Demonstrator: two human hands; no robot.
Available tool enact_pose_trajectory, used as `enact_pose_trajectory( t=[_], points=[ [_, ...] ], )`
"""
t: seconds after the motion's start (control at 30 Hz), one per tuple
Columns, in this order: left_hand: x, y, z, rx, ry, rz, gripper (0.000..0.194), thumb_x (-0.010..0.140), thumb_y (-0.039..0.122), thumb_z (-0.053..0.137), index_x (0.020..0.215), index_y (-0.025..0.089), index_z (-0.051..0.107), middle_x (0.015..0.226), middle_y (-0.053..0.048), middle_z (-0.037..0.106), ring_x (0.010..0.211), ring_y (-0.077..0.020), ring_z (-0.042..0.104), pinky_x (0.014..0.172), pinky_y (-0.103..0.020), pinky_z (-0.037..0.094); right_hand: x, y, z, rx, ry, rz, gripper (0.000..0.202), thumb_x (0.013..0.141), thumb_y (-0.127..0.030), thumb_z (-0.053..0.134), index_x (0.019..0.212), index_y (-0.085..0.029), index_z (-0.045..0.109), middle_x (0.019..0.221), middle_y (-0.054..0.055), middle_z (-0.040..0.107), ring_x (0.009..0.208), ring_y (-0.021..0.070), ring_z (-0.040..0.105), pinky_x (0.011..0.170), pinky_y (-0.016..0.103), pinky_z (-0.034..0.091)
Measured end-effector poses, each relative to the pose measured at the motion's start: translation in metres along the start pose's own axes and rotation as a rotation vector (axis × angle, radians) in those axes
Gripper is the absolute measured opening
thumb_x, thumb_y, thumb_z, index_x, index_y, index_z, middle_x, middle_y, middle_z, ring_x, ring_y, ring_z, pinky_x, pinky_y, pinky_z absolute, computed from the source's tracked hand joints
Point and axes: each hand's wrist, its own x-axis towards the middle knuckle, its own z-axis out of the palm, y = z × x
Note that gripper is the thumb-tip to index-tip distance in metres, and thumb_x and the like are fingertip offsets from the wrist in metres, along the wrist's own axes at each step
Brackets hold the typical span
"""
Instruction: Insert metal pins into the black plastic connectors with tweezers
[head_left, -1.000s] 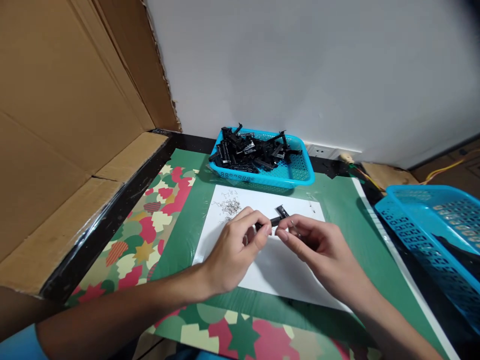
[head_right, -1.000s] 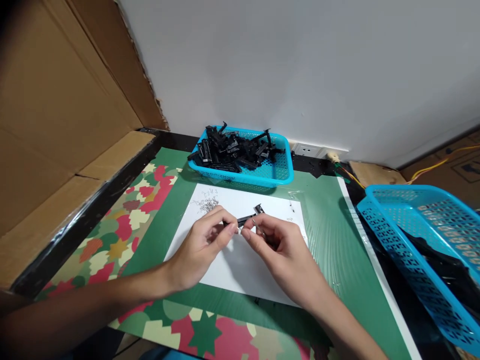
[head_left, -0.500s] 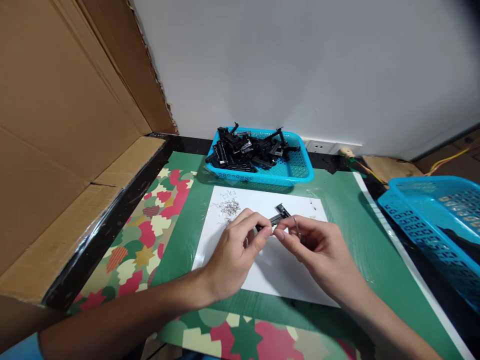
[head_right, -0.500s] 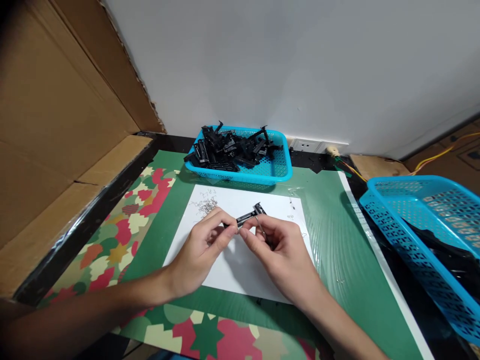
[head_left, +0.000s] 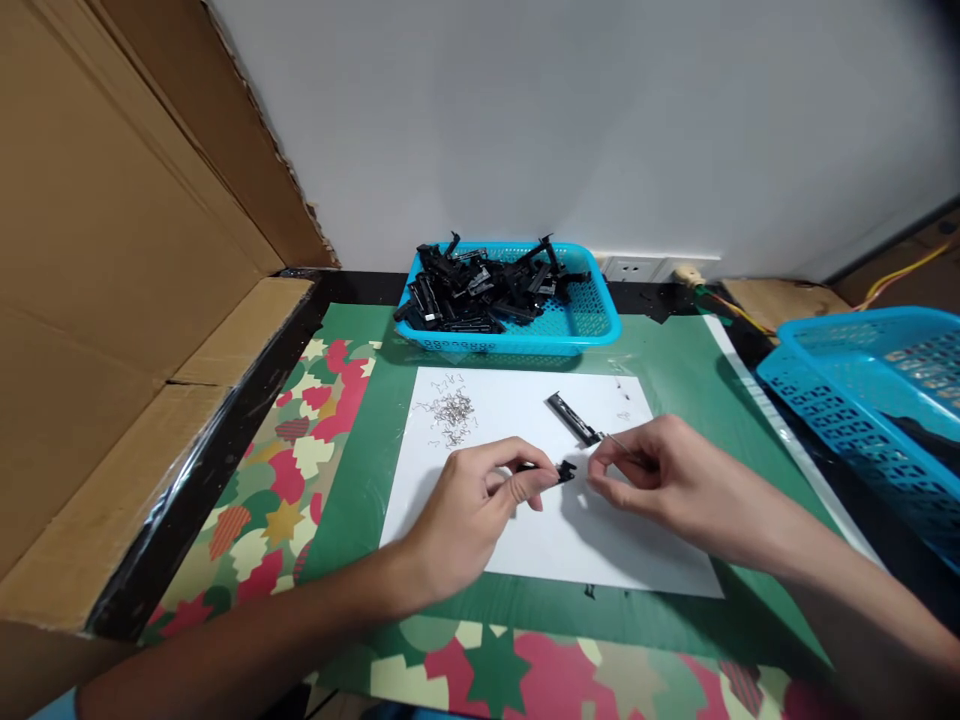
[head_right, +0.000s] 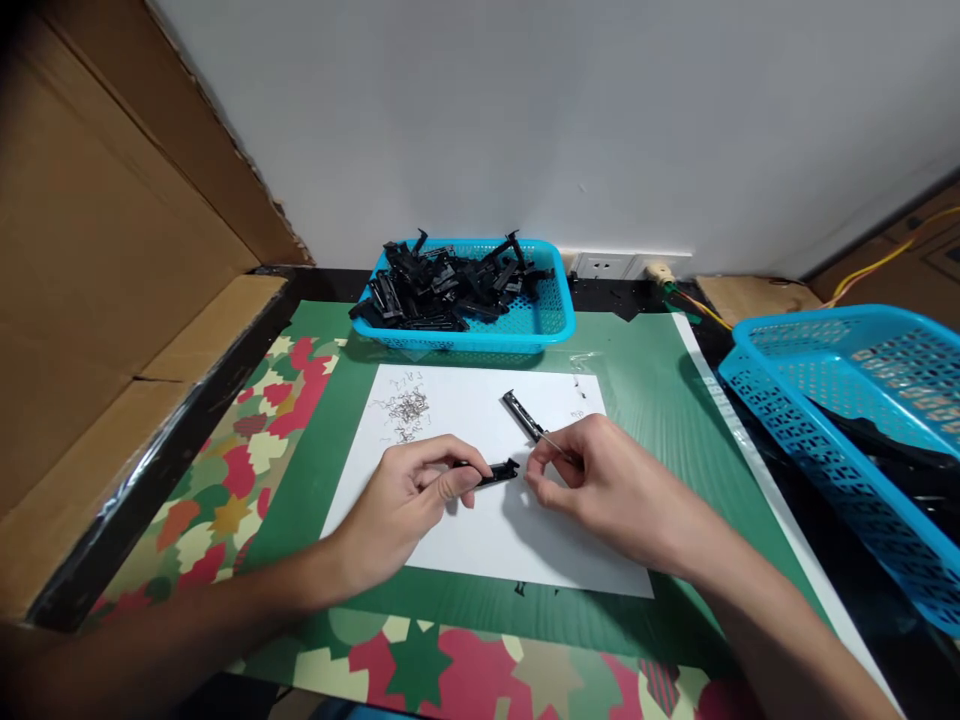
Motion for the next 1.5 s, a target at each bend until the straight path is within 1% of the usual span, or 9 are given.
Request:
enact_pose_trajectory(
  t=[0.2,0.4,0.67,0.87,0.97,1.1,1.23,1.37,1.5],
  points=[
    [0.001,0.002,0.001,-0.028,-0.026,-0.028,0.037,0.099,0.052,0.073,0.098,0.016,0.078,0.081,-0.004,0.069,0.073,-0.0144,0.062,0.066,-0.026,0.046,0.002,-0.002,0.006,-0.021,0.016,0.019,0.025,0.088,-0.036,0.072,0.071,-0.018,0.076,0.057,-0.005,0.032,0.054,0.0110,0.025,0.049,0.029,0.020],
    [-0.001,0.003,0.000,0.024,-0.050,-0.035,0.039,0.100,0.055,0.069,0.098,0.017,0.077,0.081,-0.004,0.066,0.072,-0.0146,0.059,0.065,-0.027,0.046,0.006,-0.001,0.012,-0.020,0.019,-0.010,0.027,0.088,-0.035,0.071,0.067,-0.019,0.075,0.055,-0.005,0.026,0.055,0.0115,0.022,0.049,0.030,0.018],
    [-0.001,0.002,-0.001,0.049,-0.089,-0.040,0.039,0.103,0.056,0.065,0.101,0.018,0.074,0.081,-0.002,0.062,0.072,-0.0145,0.055,0.065,-0.027,0.042,0.009,0.000,0.016,-0.027,0.061,0.003,0.024,0.087,-0.034,0.069,0.070,-0.018,0.076,0.055,-0.005,0.031,0.054,0.0112,0.025,0.049,0.029,0.021],
    [-0.002,0.002,-0.004,0.169,-0.107,-0.029,0.041,0.104,0.058,0.061,0.101,0.019,0.075,0.075,0.000,0.057,0.066,-0.0134,0.046,0.062,-0.026,0.037,0.011,-0.002,0.021,-0.078,0.124,0.004,0.025,0.088,-0.035,0.068,0.074,-0.018,0.080,0.056,-0.003,0.039,0.054,0.0114,0.032,0.050,0.029,0.024],
    [-0.001,0.005,-0.005,0.140,-0.102,-0.036,0.046,0.104,0.061,0.059,0.100,0.018,0.074,0.071,0.001,0.052,0.064,-0.0130,0.043,0.057,-0.025,0.032,0.010,-0.006,0.023,-0.104,0.168,-0.006,0.029,0.091,-0.037,0.066,0.077,-0.017,0.081,0.055,-0.002,0.041,0.053,0.0119,0.033,0.050,0.030,0.024],
    [0.002,0.008,-0.006,0.063,-0.125,-0.039,0.048,0.104,0.062,0.059,0.100,0.017,0.072,0.070,0.003,0.049,0.061,-0.0113,0.040,0.055,-0.024,0.029,0.009,-0.009,0.027,-0.147,0.201,-0.030,0.037,0.095,-0.038,0.062,0.067,-0.017,0.074,0.053,-0.001,0.039,0.053,0.0122,0.032,0.050,0.030,0.024],
    [0.002,0.008,-0.006,0.023,-0.140,-0.031,0.047,0.104,0.061,0.059,0.100,0.016,0.072,0.069,0.003,0.050,0.061,-0.0110,0.041,0.056,-0.024,0.030,0.007,-0.010,0.028,-0.165,0.209,-0.069,0.039,0.097,-0.039,0.060,0.067,-0.017,0.072,0.053,-0.003,0.034,0.053,0.0123,0.029,0.050,0.030,0.023],
    [0.002,0.008,-0.007,0.012,-0.140,-0.025,0.047,0.105,0.060,0.058,0.100,0.015,0.072,0.069,0.002,0.053,0.061,-0.0107,0.043,0.057,-0.025,0.031,0.006,-0.011,0.030,-0.191,0.209,-0.051,0.040,0.098,-0.038,0.058,0.067,-0.016,0.071,0.054,-0.004,0.031,0.056,0.0125,0.024,0.051,0.030,0.022],
    [0.002,0.008,-0.008,-0.035,-0.118,-0.042,0.046,0.105,0.060,0.058,0.100,0.016,0.069,0.070,0.003,0.054,0.059,-0.0095,0.040,0.055,-0.024,0.029,0.005,-0.012,0.033,-0.209,0.223,-0.033,0.036,0.096,-0.034,0.056,0.068,-0.017,0.072,0.056,-0.004,0.030,0.056,0.0130,0.023,0.052,0.031,0.021]
  ],
)
